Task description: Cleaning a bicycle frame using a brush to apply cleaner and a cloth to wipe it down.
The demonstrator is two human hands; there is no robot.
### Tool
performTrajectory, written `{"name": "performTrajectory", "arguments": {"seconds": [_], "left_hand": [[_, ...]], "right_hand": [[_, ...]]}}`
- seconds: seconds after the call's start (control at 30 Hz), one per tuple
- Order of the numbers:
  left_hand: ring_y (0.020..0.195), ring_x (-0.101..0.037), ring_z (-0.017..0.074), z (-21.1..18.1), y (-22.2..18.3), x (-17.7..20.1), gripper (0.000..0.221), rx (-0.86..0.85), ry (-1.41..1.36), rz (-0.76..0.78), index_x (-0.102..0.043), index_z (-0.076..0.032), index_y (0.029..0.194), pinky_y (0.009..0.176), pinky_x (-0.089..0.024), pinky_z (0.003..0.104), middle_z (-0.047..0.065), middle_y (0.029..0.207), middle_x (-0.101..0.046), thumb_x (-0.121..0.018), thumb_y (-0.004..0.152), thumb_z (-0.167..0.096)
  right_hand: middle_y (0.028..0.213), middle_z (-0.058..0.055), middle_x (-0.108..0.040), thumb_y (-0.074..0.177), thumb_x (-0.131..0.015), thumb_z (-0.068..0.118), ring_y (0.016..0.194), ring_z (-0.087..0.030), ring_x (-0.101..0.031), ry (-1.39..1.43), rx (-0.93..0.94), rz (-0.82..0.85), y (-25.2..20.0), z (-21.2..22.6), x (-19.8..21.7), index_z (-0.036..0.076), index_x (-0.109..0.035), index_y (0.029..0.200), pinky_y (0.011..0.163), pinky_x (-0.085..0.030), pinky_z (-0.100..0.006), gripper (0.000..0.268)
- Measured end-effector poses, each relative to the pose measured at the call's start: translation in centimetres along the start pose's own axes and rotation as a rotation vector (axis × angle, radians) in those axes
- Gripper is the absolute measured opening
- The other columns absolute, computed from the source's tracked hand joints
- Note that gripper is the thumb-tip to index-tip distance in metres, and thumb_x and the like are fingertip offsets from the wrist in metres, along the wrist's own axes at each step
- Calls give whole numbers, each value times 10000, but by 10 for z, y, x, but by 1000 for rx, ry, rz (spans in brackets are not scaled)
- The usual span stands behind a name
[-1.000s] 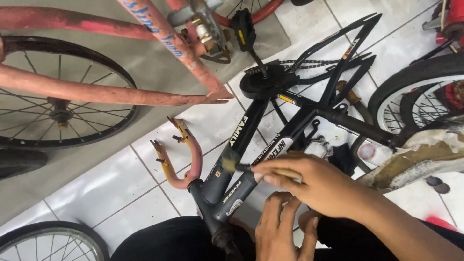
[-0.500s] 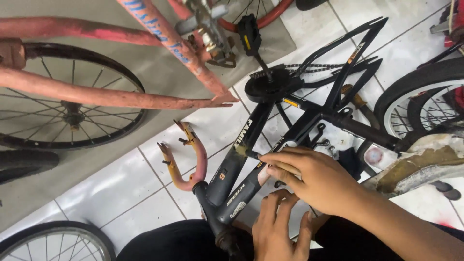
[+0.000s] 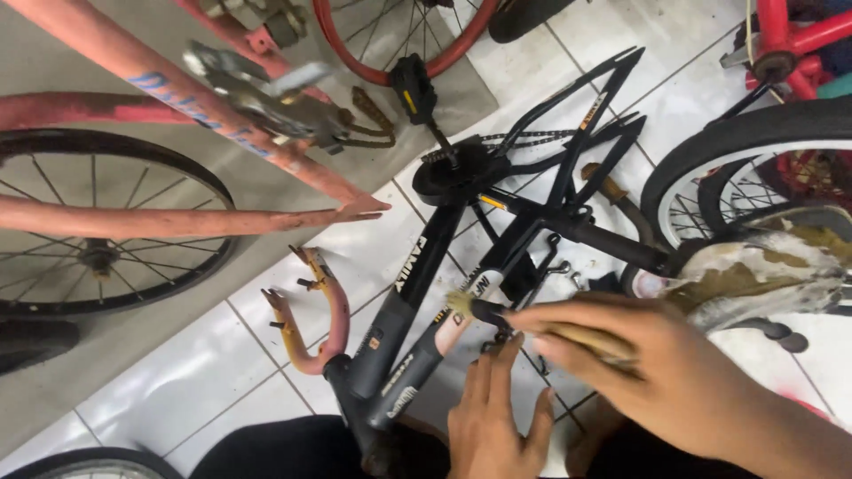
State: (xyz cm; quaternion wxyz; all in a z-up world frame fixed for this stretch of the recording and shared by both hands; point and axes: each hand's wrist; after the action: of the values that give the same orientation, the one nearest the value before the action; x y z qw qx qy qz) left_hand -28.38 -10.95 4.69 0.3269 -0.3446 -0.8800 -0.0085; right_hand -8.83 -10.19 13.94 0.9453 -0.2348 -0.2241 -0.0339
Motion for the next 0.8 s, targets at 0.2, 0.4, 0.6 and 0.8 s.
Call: {"name": "performTrajectory", "arguments": {"seconds": [0.2,0.4,0.6,0.8], "left_hand": [[1036,-684,342,-9,-6,-33,525,-41,87,-69,-539,-25,1329,759,-595,438,178,1214,-650,-711,884,-242],[1033,-708,292,-38,-10,-80,398,-88,81,-194,-600,-56,1179,883,-563,386,139,1159,-673,-712,803,-121],[1042,-687,289,-71,-24,-133,345,-211,115,-340,-616,-73,1051,925,-564,415,154,1111,-676,-711,721,-108],[1046,-687,288,-110,-21,-177,274,-333,241,-309,-663,-110,975,914,-574,434,125,1072,-689,-740,721,-178]], "right_hand": [[833,160,-1054,770,-788,277,526,-42,-903,-73,-378,-50,-66,-64,48,350,-947,1031,546,-681,-255,314],[922,113,-942,808,-745,216,631,-46,-844,51,66,-148,-118,-148,80,192,-878,934,573,-663,-247,185],[916,54,-910,862,-703,187,662,-65,-829,257,197,-114,-150,-208,105,137,-856,924,566,-652,-241,173],[857,24,-898,869,-676,161,652,-75,-825,336,135,-279,-180,-271,116,104,-840,884,580,-642,-229,174]]}}
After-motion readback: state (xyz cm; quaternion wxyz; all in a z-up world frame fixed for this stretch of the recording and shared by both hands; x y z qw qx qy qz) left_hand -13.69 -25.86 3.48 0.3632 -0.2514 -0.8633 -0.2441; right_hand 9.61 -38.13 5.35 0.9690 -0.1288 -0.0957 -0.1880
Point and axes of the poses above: each hand's wrist, its own y-axis towards the middle knuckle, its own x-axis out of the back of the hand, z = x × y
